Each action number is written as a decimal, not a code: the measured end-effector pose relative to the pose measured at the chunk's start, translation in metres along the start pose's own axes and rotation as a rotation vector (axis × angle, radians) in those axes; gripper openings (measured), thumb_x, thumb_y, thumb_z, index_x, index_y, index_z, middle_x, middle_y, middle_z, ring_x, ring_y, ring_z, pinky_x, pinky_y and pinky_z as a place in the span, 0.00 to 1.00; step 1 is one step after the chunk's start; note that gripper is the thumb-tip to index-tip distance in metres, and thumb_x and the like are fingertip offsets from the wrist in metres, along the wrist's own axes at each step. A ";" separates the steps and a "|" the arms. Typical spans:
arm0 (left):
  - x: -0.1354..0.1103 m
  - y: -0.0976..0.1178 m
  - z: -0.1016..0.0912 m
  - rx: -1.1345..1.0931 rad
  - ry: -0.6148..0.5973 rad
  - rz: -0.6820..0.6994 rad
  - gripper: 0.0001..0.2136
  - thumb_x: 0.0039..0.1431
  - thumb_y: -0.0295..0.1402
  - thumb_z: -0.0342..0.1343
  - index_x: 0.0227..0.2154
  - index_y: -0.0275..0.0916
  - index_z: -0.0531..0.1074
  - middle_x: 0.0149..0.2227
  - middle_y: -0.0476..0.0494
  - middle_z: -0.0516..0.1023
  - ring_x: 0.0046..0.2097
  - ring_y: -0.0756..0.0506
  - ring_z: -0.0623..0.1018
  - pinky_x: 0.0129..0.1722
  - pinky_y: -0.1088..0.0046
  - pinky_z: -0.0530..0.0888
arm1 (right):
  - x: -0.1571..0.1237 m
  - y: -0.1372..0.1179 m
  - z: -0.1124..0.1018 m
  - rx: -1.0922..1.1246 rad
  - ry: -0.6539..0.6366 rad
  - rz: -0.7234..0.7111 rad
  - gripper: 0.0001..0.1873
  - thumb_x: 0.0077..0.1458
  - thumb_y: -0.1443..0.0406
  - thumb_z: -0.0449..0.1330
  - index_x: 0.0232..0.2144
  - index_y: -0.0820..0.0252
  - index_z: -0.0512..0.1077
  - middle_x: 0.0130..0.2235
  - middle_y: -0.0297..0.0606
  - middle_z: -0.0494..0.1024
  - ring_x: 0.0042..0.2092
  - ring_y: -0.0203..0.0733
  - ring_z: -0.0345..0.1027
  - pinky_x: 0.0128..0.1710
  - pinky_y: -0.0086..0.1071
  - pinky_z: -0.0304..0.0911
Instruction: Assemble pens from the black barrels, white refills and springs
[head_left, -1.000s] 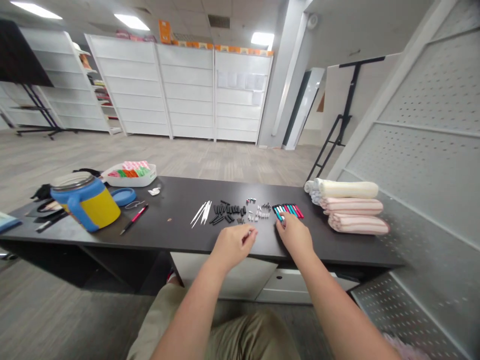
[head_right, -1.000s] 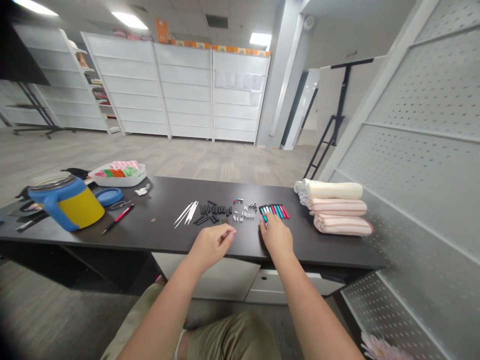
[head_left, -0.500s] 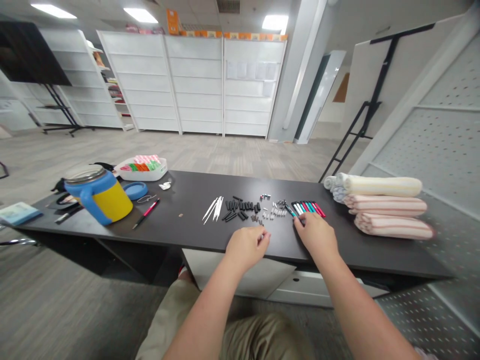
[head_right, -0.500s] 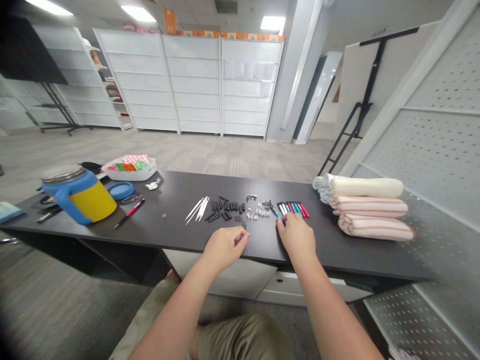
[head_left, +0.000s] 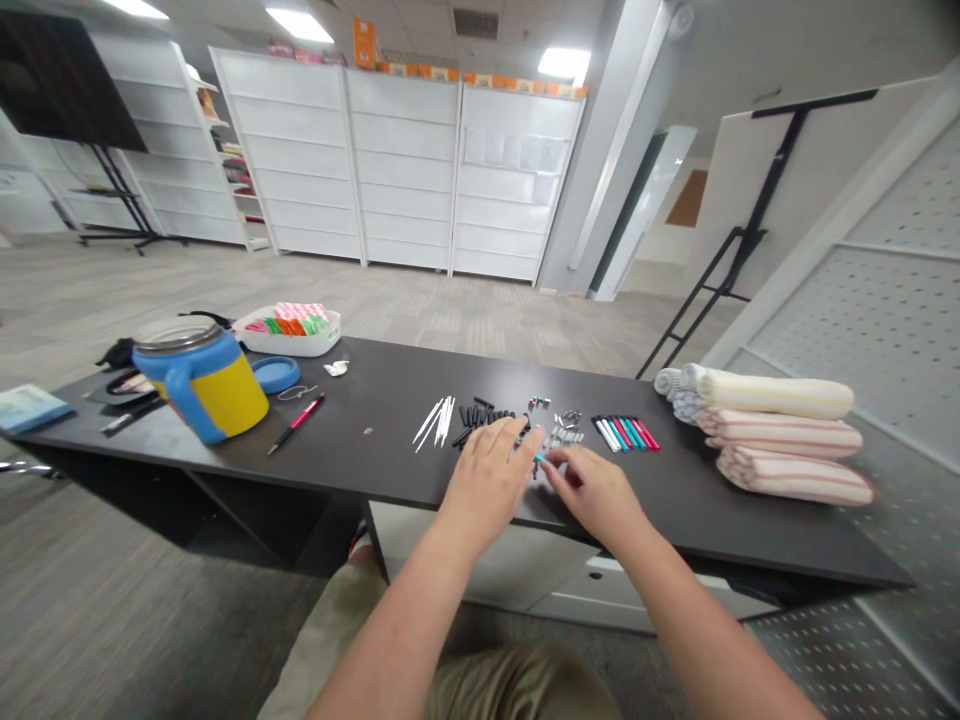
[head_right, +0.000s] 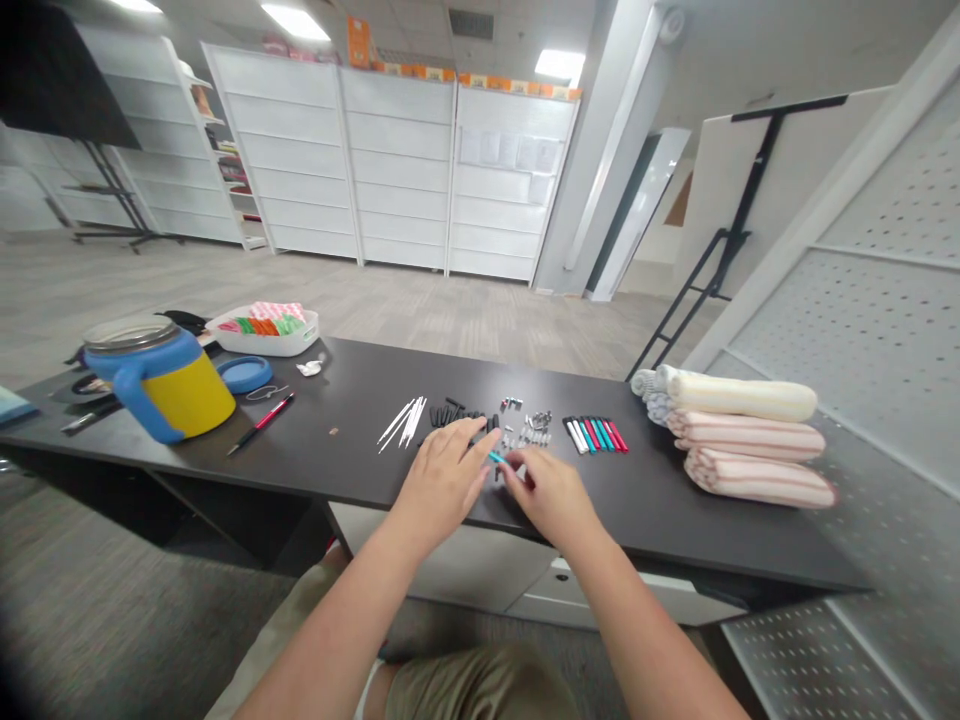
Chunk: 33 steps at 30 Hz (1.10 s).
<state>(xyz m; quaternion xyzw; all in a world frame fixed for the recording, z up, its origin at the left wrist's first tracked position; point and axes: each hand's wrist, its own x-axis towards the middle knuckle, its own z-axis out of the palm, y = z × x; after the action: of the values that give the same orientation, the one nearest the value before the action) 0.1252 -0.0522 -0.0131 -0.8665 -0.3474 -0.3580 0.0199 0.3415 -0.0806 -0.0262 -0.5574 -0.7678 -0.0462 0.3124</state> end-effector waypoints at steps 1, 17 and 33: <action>-0.001 -0.002 -0.001 0.049 -0.036 0.019 0.21 0.71 0.28 0.52 0.64 0.43 0.66 0.65 0.38 0.70 0.67 0.37 0.67 0.67 0.53 0.63 | 0.003 -0.010 0.004 0.025 -0.014 -0.056 0.12 0.69 0.58 0.56 0.39 0.57 0.75 0.33 0.37 0.78 0.31 0.40 0.70 0.35 0.33 0.63; -0.003 -0.015 0.010 0.040 -0.302 -0.108 0.11 0.76 0.34 0.44 0.43 0.37 0.71 0.39 0.39 0.80 0.42 0.39 0.79 0.42 0.62 0.72 | 0.008 0.079 -0.005 -0.056 0.034 0.474 0.17 0.62 0.54 0.59 0.46 0.56 0.79 0.36 0.38 0.81 0.34 0.45 0.73 0.38 0.37 0.63; -0.002 -0.015 0.009 0.033 -0.327 -0.105 0.12 0.76 0.35 0.43 0.44 0.38 0.71 0.39 0.40 0.80 0.42 0.39 0.80 0.43 0.61 0.73 | 0.013 0.064 -0.002 0.135 -0.011 0.426 0.16 0.62 0.51 0.61 0.40 0.54 0.79 0.35 0.35 0.80 0.29 0.40 0.68 0.34 0.35 0.62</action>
<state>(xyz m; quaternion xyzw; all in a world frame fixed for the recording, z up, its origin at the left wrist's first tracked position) 0.1204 -0.0400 -0.0243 -0.8934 -0.3965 -0.2070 -0.0417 0.3965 -0.0470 -0.0357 -0.6849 -0.6360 0.0756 0.3475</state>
